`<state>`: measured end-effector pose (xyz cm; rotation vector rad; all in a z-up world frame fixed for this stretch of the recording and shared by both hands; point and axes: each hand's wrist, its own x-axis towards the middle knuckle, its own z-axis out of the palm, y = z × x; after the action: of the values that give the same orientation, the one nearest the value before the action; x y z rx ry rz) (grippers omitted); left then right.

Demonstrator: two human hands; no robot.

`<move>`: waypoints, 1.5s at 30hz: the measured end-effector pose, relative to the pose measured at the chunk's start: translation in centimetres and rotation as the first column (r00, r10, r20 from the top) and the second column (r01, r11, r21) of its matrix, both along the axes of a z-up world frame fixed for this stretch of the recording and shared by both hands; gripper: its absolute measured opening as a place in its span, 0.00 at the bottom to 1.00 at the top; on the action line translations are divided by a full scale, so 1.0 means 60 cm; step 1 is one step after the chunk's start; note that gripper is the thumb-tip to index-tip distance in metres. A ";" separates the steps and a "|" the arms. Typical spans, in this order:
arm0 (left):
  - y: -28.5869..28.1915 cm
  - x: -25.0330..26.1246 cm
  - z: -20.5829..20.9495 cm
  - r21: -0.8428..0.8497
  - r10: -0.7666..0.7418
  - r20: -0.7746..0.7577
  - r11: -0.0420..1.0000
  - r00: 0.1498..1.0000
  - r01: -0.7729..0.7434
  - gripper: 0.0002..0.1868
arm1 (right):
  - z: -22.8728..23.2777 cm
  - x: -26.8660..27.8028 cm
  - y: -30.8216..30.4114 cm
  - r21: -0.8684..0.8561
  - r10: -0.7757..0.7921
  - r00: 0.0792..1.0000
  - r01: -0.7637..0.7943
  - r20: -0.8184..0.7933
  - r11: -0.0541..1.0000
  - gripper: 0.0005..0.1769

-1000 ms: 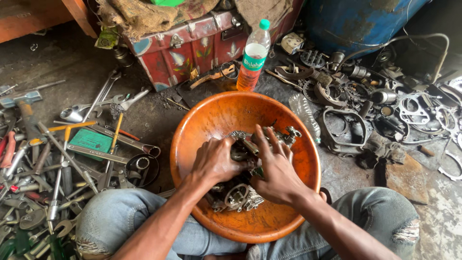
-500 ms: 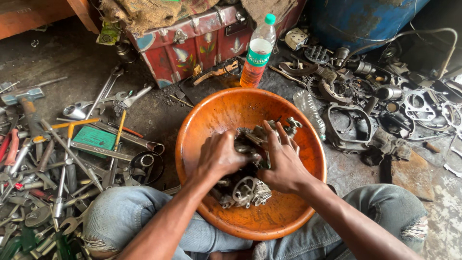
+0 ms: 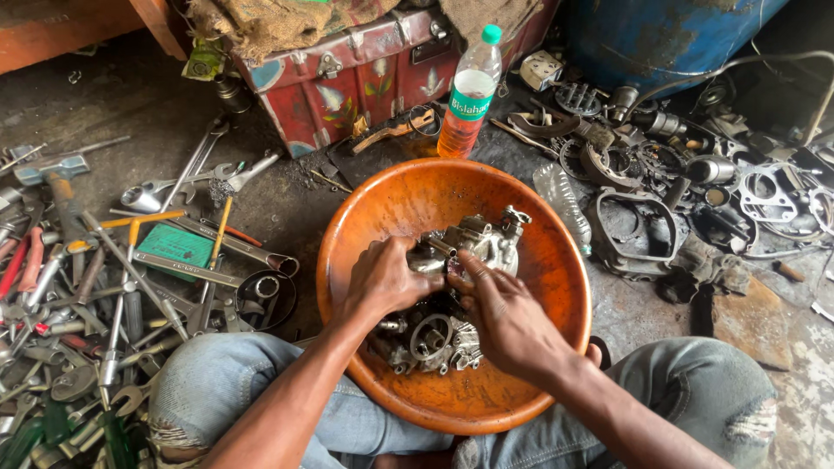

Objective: The person scrubs a disassembled engine block with a metal scraper and a brush over an orange basin. They repeatedly turn the engine block to clean different sides and crevices, using the scraper to remove grime and the brush to scrub surfaces.

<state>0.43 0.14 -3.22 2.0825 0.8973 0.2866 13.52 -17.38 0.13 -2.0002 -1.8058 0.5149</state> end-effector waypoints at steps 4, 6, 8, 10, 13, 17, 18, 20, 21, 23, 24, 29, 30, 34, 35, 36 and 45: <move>0.009 -0.003 -0.021 0.001 -0.044 -0.193 0.999 0.980 0.045 0.29 | -0.008 0.027 0.009 -0.004 0.006 0.998 -0.006 -0.057 1.000 0.40; 0.023 0.006 -0.044 -0.043 -0.063 -0.235 0.998 0.970 0.054 0.32 | -0.016 0.023 0.015 -0.068 0.026 0.989 -0.016 0.147 0.998 0.39; 0.046 0.010 -0.071 -0.135 -0.112 -0.128 0.986 0.986 0.094 0.32 | -0.022 0.032 0.022 0.145 0.105 0.944 -0.156 0.312 0.977 0.37; 0.061 0.001 -0.100 -0.175 -0.125 -0.051 0.978 0.991 0.114 0.33 | -0.031 0.035 0.032 0.201 0.160 0.903 -0.256 0.398 0.946 0.36; 0.074 0.000 -0.137 -0.132 -0.106 0.030 0.985 0.994 0.109 0.38 | -0.026 0.051 0.054 -0.003 0.230 0.886 -0.250 0.402 0.968 0.37; 0.070 0.000 -0.154 -0.089 -0.023 0.047 0.996 0.999 0.027 0.47 | -0.026 0.058 0.066 -0.179 0.262 0.880 -0.206 0.396 0.962 0.36; 0.066 0.001 -0.149 -0.103 0.000 0.025 0.995 1.000 0.003 0.48 | -0.032 0.059 0.071 -0.145 0.262 0.880 -0.221 0.397 0.964 0.34; 0.059 0.005 -0.137 -0.172 -0.035 0.002 0.984 0.999 0.035 0.43 | -0.047 0.059 0.080 0.166 0.181 0.837 -0.305 0.516 0.938 0.33; 0.057 0.006 -0.133 -0.206 -0.056 -0.009 0.977 0.998 0.052 0.41 | -0.054 0.058 0.081 0.313 0.121 0.819 -0.346 0.561 0.884 0.33; 0.059 0.004 -0.135 -0.058 -0.039 0.097 0.997 0.995 0.045 0.39 | -0.056 0.068 0.072 0.213 0.205 0.888 -0.312 0.411 0.926 0.38; 0.060 0.003 -0.141 0.015 -0.045 0.148 0.999 0.988 0.043 0.39 | -0.054 0.071 0.064 0.158 0.232 0.916 -0.295 0.327 0.942 0.41; 0.047 0.011 -0.133 0.121 -0.100 -0.088 0.986 0.991 0.111 0.35 | -0.040 0.065 0.062 -0.030 0.187 0.894 -0.191 0.407 0.981 0.37; 0.043 0.004 -0.117 0.194 -0.088 -0.171 0.974 0.981 0.121 0.35 | -0.039 0.056 0.073 -0.034 0.160 0.918 -0.158 0.363 0.987 0.36; 0.028 -0.010 -0.049 0.012 -0.032 0.148 0.999 0.988 0.030 0.25 | -0.034 0.060 0.069 -0.006 0.249 0.900 -0.265 0.358 0.964 0.38; 0.026 -0.010 -0.039 -0.028 -0.020 0.068 0.999 0.998 0.022 0.24 | -0.034 0.068 0.059 0.067 0.263 0.894 -0.306 0.362 0.950 0.39; 0.025 -0.008 -0.032 -0.067 -0.010 -0.009 0.998 1.000 0.009 0.24 | -0.034 0.075 0.055 0.138 0.277 0.886 -0.348 0.372 0.927 0.41; 0.018 -0.009 -0.023 -0.051 -0.033 0.033 0.998 0.999 0.035 0.24 | -0.042 0.065 0.069 0.017 0.213 0.928 -0.229 0.306 0.973 0.36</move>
<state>-0.08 1.23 -4.63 2.0379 0.8406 0.2759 17.40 -13.26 -2.36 -1.9338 -2.2219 0.2266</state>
